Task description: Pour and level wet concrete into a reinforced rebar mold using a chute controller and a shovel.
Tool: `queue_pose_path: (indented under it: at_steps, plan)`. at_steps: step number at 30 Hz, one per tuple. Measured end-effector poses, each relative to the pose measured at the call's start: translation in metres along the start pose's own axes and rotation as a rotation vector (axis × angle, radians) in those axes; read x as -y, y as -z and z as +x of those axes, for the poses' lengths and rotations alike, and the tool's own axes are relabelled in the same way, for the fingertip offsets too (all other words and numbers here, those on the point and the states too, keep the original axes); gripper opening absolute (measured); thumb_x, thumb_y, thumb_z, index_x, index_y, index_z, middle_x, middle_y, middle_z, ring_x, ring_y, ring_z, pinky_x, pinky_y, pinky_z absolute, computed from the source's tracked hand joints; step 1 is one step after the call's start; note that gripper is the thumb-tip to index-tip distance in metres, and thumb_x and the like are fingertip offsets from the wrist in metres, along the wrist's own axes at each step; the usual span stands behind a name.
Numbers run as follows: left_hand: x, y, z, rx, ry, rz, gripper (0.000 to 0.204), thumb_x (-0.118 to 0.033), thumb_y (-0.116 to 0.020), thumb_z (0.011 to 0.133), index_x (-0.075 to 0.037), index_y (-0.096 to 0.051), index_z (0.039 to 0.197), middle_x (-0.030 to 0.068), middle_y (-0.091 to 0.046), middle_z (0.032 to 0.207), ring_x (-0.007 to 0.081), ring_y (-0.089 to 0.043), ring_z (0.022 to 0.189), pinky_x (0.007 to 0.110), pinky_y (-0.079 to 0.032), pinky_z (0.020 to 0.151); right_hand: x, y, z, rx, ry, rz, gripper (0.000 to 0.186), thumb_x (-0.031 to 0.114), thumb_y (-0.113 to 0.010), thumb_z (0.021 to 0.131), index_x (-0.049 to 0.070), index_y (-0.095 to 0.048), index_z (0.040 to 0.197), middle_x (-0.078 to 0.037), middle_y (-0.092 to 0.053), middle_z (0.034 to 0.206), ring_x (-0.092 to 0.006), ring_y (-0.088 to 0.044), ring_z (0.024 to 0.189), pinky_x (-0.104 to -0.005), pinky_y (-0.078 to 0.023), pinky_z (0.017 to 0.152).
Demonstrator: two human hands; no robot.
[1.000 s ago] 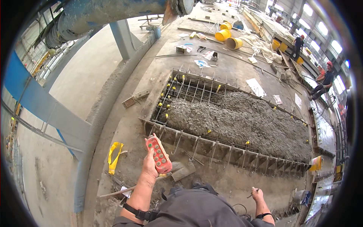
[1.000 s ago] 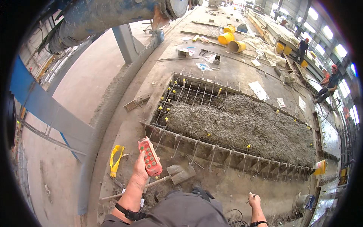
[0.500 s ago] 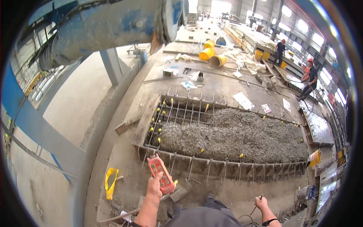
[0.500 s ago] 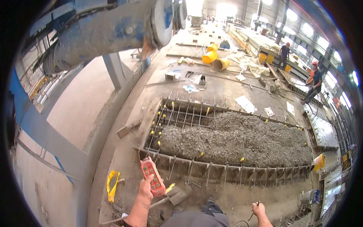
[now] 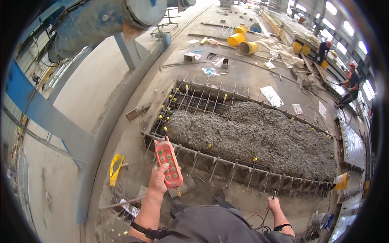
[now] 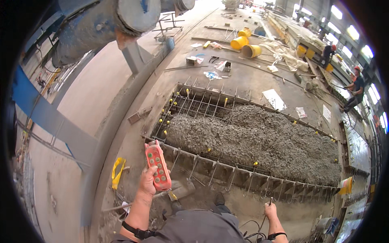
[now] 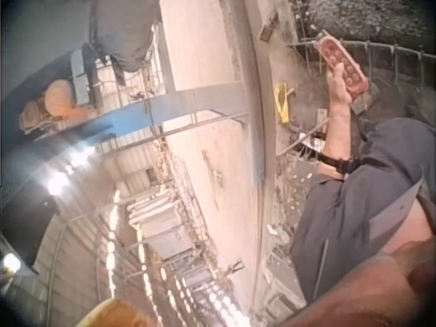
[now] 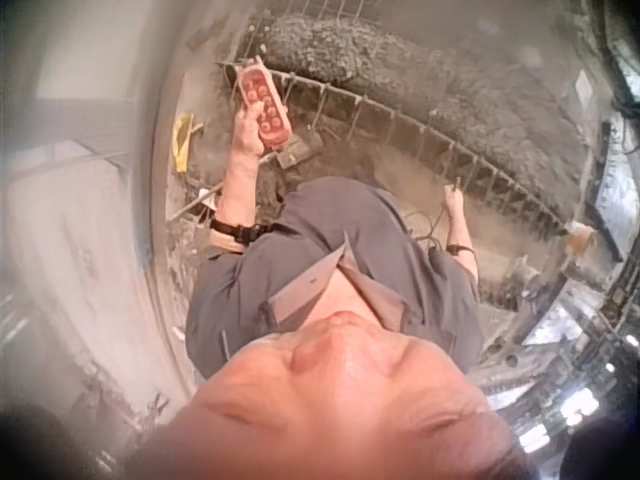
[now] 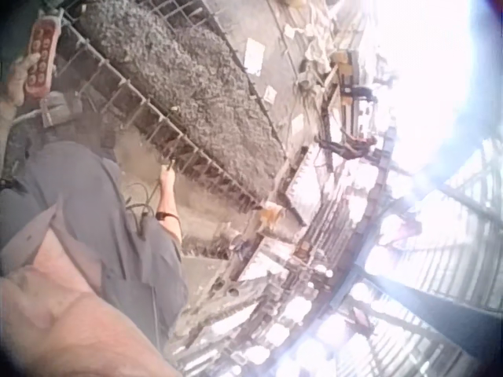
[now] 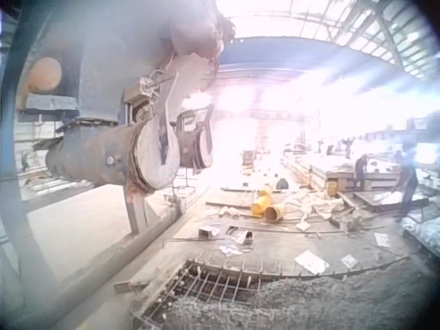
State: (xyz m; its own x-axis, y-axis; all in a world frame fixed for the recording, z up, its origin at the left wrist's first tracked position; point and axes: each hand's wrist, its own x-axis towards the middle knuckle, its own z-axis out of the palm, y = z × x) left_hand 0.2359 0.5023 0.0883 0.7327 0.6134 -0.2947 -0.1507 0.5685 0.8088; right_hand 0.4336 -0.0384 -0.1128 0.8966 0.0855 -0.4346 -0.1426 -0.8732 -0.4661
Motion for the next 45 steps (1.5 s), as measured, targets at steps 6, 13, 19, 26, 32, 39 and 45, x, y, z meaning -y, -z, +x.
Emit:
queue_pose_path:
  at_steps: [6, 13, 19, 26, 32, 39, 45]
  plan:
    - [0.024, -0.076, -0.009, 0.058, -0.059, 0.017, 0.047, -0.019, -0.054, 0.079, 0.001, -0.040, 0.119, 0.0147, -0.058, 0.095, 0.0243, -0.062, 0.083, 0.037, -0.054, 0.070, -0.005, 0.048, 0.044, 0.131, -0.047, -0.024, 0.019, 0.016, -0.054, 0.080, 0.001, -0.057, 0.069, -0.006, -0.051, 0.055, -0.0180, -0.053, 0.050, -0.0349, -0.045, 0.047]
    - [0.039, -0.105, -0.035, 0.001, -0.168, 0.117, 0.048, -0.011, -0.051, 0.076, 0.000, -0.039, 0.122, 0.0114, -0.055, 0.103, 0.0179, -0.058, 0.090, 0.032, -0.050, 0.079, -0.026, 0.055, 0.075, 0.192, -0.084, 0.080, 0.021, 0.016, -0.050, 0.080, 0.002, -0.055, 0.065, -0.005, -0.050, 0.053, -0.0166, -0.050, 0.046, -0.0344, -0.045, 0.041]
    - [0.043, -0.110, -0.060, -0.079, -0.271, 0.144, 0.045, -0.011, -0.049, 0.081, 0.000, -0.040, 0.123, 0.0060, -0.052, 0.108, 0.0110, -0.052, 0.093, 0.027, -0.045, 0.083, -0.022, 0.060, 0.092, 0.216, 0.084, -0.098, 0.024, 0.018, -0.052, 0.079, 0.001, -0.053, 0.062, -0.006, -0.050, 0.052, -0.0182, -0.050, 0.046, -0.0352, -0.043, 0.043]
    - [0.041, -0.100, -0.102, -0.185, -0.445, 0.339, 0.049, -0.018, -0.048, 0.082, 0.000, -0.039, 0.126, 0.0056, -0.052, 0.109, 0.0099, -0.053, 0.090, 0.025, -0.045, 0.080, -0.028, 0.060, 0.114, 0.154, 0.216, -0.145, 0.025, 0.018, -0.053, 0.077, 0.001, -0.052, 0.058, -0.009, -0.052, 0.053, -0.0197, -0.051, 0.047, -0.0372, -0.041, 0.046]
    - [0.046, -0.081, -0.131, -0.187, -0.398, 0.242, 0.046, -0.016, -0.049, 0.082, 0.002, -0.040, 0.124, 0.0062, -0.051, 0.108, 0.0108, -0.049, 0.095, 0.027, -0.040, 0.086, -0.044, 0.058, 0.107, 0.194, 0.278, -0.085, 0.023, 0.018, -0.053, 0.078, 0.001, -0.053, 0.063, -0.006, -0.049, 0.052, -0.0191, -0.051, 0.046, -0.0355, -0.046, 0.040]
    - [0.061, -0.062, -0.145, -0.134, -0.363, 0.109, 0.046, -0.014, -0.052, 0.081, 0.000, -0.041, 0.123, 0.0047, -0.053, 0.106, 0.0093, -0.050, 0.092, 0.026, -0.043, 0.083, -0.026, 0.086, 0.024, 0.221, 0.107, -0.061, 0.022, 0.017, -0.053, 0.079, 0.000, -0.055, 0.067, -0.009, -0.052, 0.055, -0.0208, -0.053, 0.048, -0.0373, -0.048, 0.044]
    - [0.071, -0.073, -0.150, -0.152, -0.308, 0.063, 0.051, -0.002, -0.060, 0.074, -0.005, -0.042, 0.122, 0.0015, -0.054, 0.102, 0.0089, -0.053, 0.089, 0.026, -0.046, 0.079, -0.112, 0.099, 0.020, 0.165, 0.030, -0.071, 0.024, 0.019, -0.052, 0.078, -0.001, -0.053, 0.064, -0.011, -0.052, 0.055, -0.0225, -0.054, 0.052, -0.0388, -0.047, 0.049]
